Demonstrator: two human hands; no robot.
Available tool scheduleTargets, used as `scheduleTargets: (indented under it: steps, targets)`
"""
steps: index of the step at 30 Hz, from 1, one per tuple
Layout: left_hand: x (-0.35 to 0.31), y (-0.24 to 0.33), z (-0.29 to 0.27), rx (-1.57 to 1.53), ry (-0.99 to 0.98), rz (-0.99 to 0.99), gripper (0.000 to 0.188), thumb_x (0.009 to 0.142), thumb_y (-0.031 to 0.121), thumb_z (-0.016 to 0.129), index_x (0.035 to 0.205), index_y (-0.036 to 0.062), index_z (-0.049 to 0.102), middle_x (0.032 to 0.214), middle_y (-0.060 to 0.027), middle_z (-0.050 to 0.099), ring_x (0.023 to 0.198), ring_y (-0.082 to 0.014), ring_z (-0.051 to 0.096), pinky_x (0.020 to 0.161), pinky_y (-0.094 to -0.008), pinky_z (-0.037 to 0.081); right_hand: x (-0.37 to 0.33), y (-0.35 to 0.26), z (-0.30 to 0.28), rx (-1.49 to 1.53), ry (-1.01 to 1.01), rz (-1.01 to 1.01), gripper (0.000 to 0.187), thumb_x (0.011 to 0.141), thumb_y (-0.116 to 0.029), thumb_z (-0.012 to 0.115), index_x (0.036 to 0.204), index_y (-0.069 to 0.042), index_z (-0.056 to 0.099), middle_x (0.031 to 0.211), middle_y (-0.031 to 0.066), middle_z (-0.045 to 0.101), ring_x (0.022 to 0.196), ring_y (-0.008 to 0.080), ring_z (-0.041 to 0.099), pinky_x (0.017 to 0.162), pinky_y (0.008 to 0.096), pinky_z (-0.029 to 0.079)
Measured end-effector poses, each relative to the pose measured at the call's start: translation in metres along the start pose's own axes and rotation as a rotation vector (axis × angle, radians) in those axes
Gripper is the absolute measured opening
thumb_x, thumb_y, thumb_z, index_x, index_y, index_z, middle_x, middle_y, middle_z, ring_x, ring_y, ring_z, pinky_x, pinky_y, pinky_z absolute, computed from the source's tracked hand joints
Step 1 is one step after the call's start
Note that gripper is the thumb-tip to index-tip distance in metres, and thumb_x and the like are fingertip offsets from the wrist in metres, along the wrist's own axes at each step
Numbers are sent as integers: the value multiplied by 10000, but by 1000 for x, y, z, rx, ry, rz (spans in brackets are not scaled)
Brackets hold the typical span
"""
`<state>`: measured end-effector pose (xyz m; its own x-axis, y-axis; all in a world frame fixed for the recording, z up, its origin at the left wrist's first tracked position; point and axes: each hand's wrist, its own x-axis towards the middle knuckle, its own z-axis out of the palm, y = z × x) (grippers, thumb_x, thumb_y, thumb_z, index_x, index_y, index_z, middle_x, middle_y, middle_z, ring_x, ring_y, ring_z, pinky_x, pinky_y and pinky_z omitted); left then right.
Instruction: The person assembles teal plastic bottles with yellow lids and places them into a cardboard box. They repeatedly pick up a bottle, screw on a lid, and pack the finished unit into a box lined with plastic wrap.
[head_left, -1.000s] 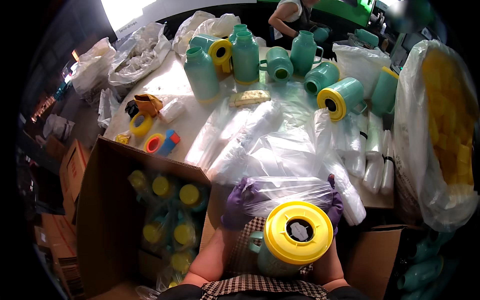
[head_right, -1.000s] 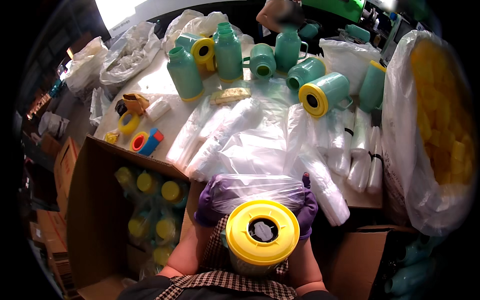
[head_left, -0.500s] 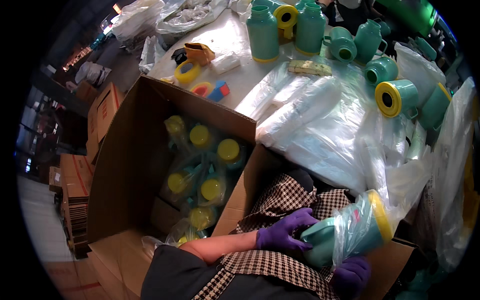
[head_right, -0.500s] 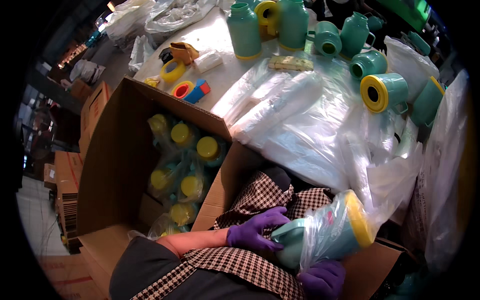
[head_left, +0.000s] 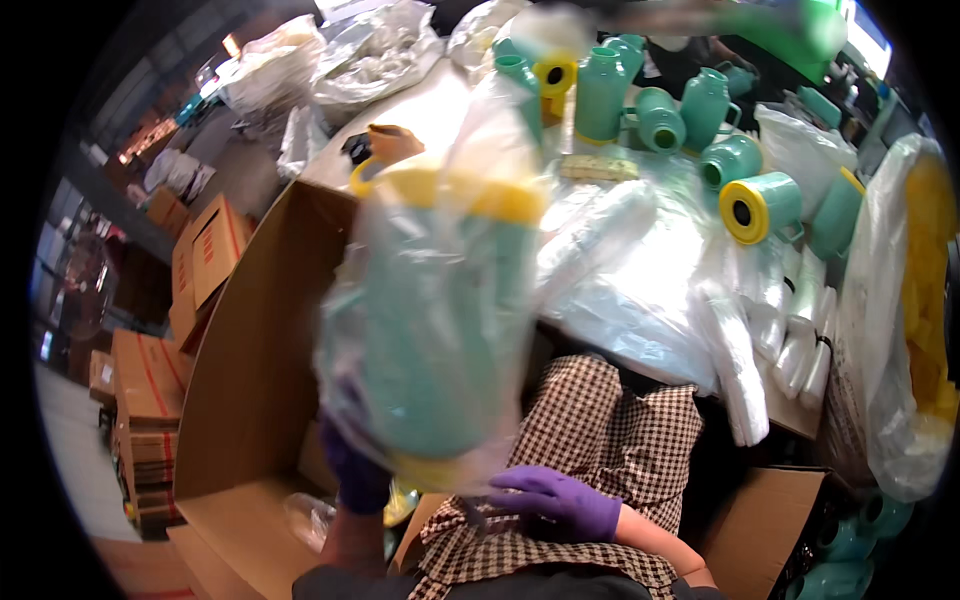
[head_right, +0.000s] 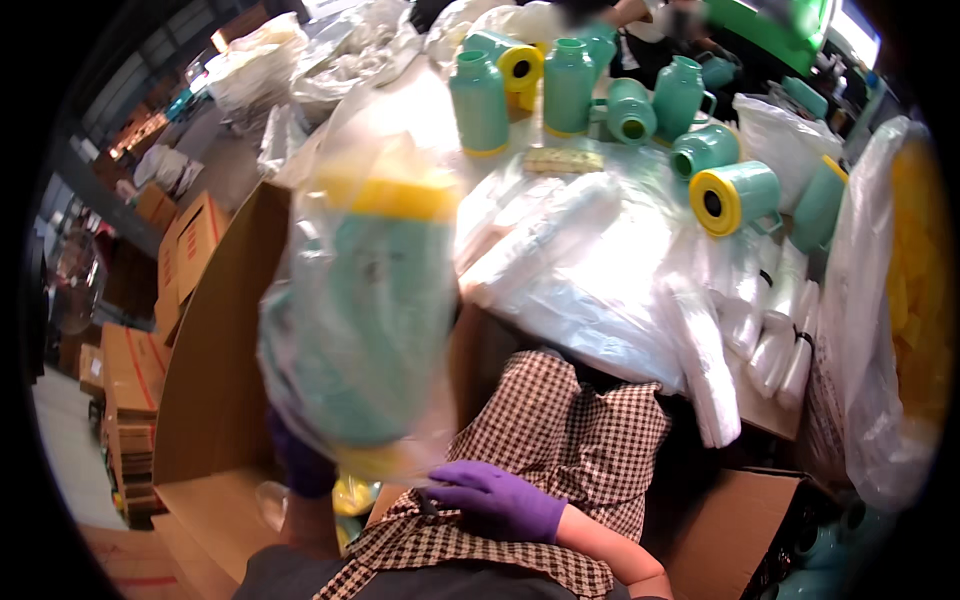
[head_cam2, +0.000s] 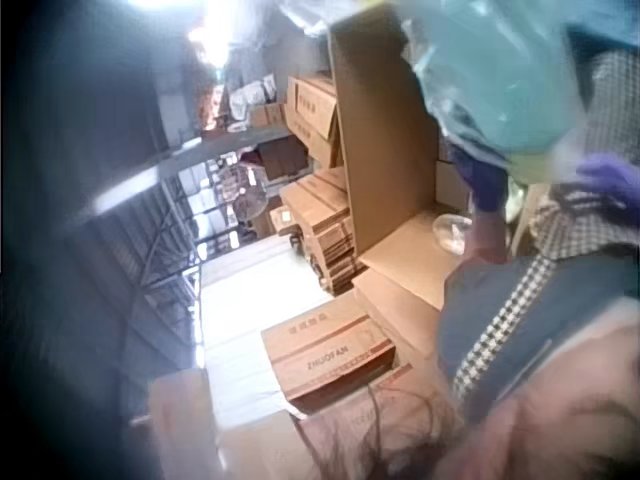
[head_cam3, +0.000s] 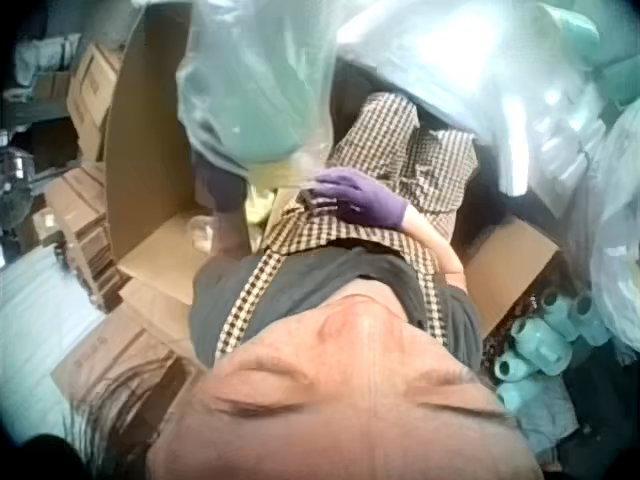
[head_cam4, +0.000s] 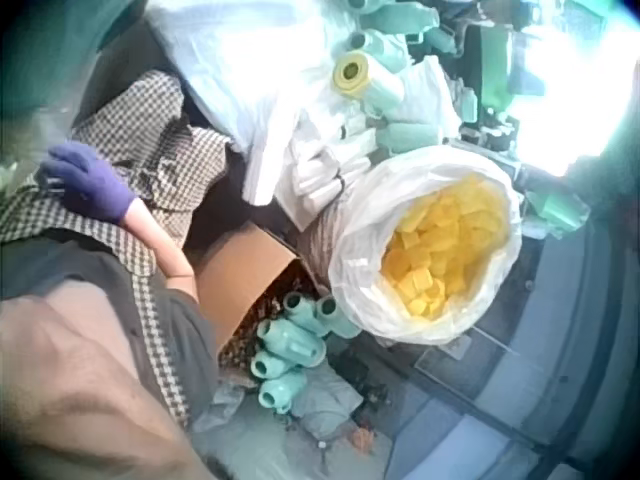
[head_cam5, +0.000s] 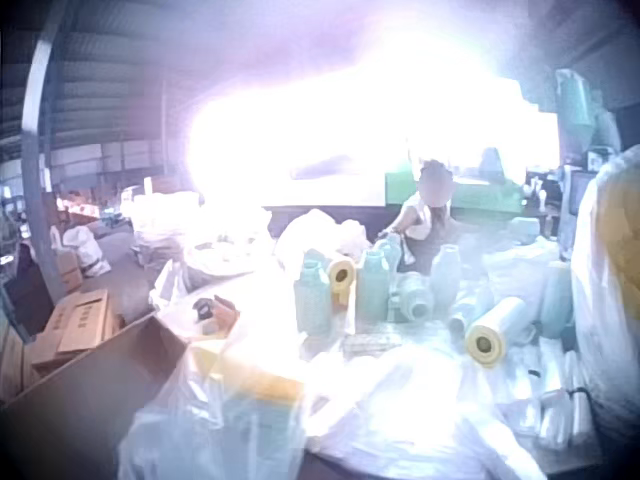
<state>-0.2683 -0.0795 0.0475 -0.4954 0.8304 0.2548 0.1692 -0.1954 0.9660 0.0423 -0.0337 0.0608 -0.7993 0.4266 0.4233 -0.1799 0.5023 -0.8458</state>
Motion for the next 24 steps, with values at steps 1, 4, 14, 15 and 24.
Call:
scheduleTargets:
  steps: [1,4,14,15,24]
  targets:
    - [11,19,-37,265,74,129,463,1072,235,431,1476,10,437,1462,-154,521,1273,-247,554,1104,-394,428,7,1,-5,-5,51,-105,615,817,-34,713,1403,-81,530,1247,166,619,1113,366,618,974,452,506]
    - [40,127,-124,714,6,50,465,942,147,581,1374,-18,533,1331,-156,604,1198,-258,603,1050,-357,435,-23,14,-51,-113,235,72,505,825,22,690,1315,-76,617,1268,151,634,1118,316,649,932,405,545]
    - [221,-196,-140,1751,-874,74,253,780,333,732,936,139,775,1061,-147,735,987,-345,703,803,-484,563,-38,153,-395,-1125,1289,821,1129,708,-425,863,1608,-319,189,1623,240,151,1485,449,215,1211,499,228]
    - [226,-218,-124,1763,-918,91,265,780,347,731,938,139,775,1059,-147,735,986,-346,702,806,-482,562,-29,162,-414,-1104,1294,985,1182,681,-451,877,1612,-346,157,1640,234,111,1493,472,170,1215,510,212]
    - [234,-97,-59,1799,-948,17,313,780,375,731,986,141,759,1021,-132,733,937,-341,705,780,-465,561,-107,159,-419,100,1581,114,837,868,62,684,1574,-207,325,1327,44,596,1145,215,645,905,384,593]
